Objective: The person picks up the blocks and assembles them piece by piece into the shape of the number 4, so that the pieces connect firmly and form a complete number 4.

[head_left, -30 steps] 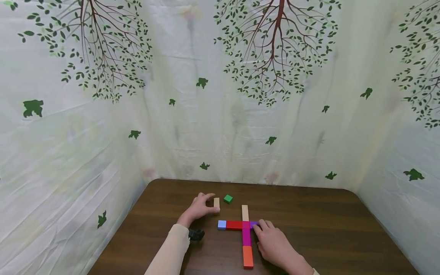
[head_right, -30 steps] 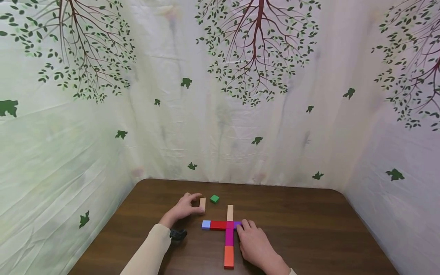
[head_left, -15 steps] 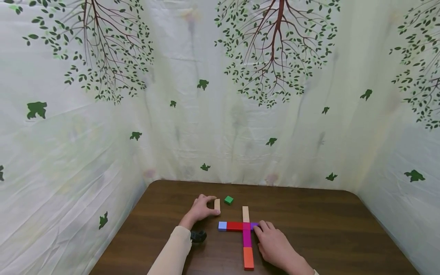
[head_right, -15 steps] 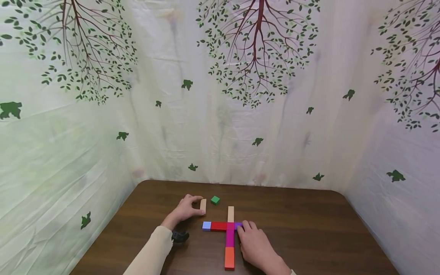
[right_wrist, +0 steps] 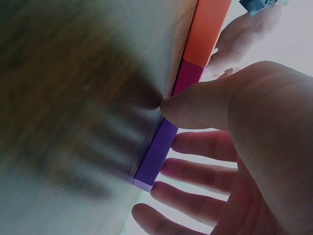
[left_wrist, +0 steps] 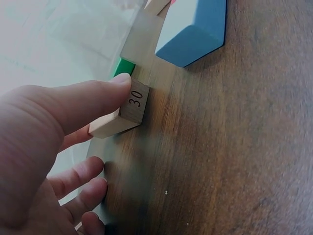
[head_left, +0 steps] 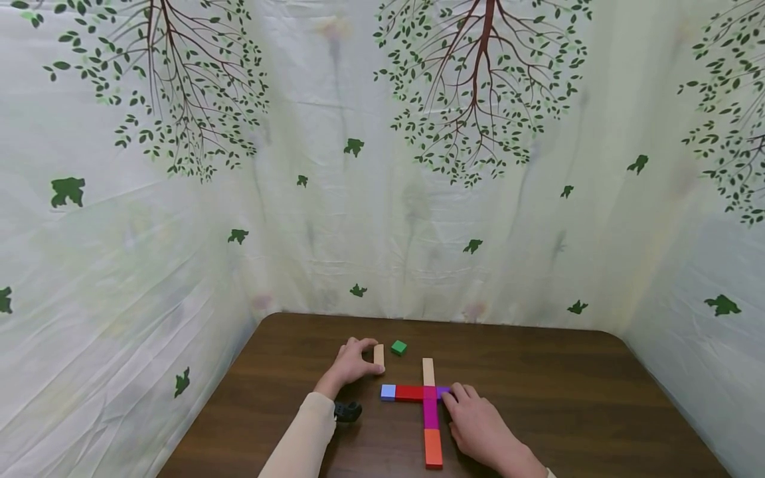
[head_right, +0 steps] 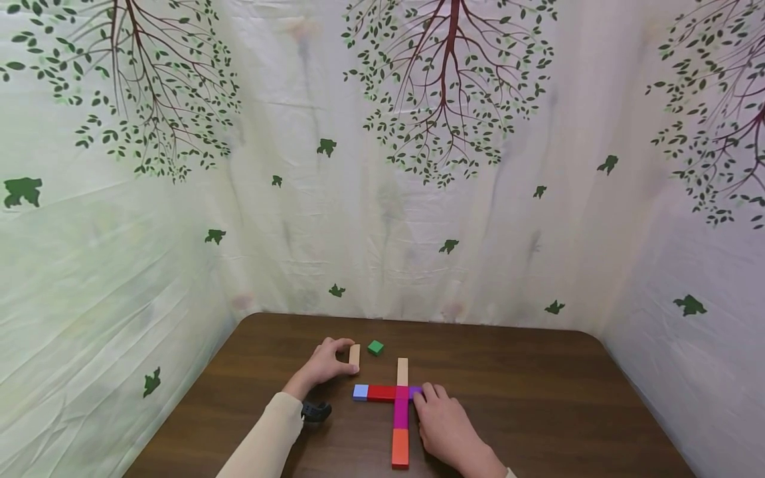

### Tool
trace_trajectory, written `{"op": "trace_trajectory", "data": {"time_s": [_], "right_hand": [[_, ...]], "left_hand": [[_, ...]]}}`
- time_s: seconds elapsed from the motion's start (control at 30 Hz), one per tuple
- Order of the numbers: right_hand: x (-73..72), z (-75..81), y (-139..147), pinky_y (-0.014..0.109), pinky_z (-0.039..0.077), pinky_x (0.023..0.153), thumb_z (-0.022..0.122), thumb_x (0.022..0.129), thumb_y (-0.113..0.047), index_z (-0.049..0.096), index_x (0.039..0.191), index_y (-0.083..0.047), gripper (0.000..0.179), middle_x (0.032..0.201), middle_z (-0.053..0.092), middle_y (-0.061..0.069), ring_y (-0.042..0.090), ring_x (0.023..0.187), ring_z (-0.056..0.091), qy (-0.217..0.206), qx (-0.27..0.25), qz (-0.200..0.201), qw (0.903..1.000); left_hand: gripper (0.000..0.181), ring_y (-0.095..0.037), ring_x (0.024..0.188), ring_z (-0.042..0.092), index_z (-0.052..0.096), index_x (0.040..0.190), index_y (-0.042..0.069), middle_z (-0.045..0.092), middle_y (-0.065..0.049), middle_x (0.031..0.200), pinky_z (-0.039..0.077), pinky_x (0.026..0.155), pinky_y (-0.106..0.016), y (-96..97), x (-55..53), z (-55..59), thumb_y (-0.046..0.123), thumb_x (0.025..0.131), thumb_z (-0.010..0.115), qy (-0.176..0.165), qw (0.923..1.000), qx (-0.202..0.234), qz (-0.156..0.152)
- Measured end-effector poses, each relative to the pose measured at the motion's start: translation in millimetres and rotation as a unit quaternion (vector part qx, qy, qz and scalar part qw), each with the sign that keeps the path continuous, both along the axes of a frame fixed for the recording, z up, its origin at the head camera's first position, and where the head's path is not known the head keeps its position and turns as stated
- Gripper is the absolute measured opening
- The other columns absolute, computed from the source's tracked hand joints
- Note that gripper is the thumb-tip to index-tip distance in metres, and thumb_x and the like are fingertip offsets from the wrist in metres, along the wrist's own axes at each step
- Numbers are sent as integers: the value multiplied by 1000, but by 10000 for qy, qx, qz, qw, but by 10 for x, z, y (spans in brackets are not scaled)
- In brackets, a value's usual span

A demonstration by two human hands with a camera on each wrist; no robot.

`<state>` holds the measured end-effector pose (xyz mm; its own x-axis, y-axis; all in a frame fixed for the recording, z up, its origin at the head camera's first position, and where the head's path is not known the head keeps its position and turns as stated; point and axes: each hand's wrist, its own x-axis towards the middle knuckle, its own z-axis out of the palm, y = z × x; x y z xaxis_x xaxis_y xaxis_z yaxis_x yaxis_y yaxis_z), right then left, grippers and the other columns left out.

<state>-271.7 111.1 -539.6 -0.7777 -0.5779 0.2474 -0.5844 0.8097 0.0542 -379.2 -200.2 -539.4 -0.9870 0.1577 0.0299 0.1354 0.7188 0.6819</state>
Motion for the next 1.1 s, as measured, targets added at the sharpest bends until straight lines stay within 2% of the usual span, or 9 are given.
{"op": "trace_trajectory", "data": {"time_s": [0.37,0.7,0.87,1.1], "right_hand": [[-11,14,2,40,55,63,76,84,-21,64,122,-6,43,110,56,7,27,103,56,20,14,-7,10000],[6,13,10,39,54,61,76,82,-20,65,121,-6,42,108,55,7,27,102,56,109,-35,38,9999],[14,1,16,39,53,58,76,81,-18,65,118,-6,41,106,55,6,26,100,56,259,-123,95,9995],[7,-4,10,39,53,60,76,82,-19,65,120,-6,42,107,55,7,26,101,56,139,-85,48,9999]], "left_hand": [[65,-31,107,46,61,136,17,54,-12,116,46,88,-50,49,26,60,34,79,87,67,9999,-69,97],[67,-26,95,51,59,137,14,57,-8,106,46,83,-46,110,14,28,30,79,87,249,9993,-248,121],[67,-23,86,52,57,138,11,59,-7,99,46,76,-42,155,44,42,23,79,87,306,9994,-148,82],[67,-21,75,54,54,139,9,60,-5,86,46,67,-37,207,75,51,15,80,85,289,9994,155,78]]}}
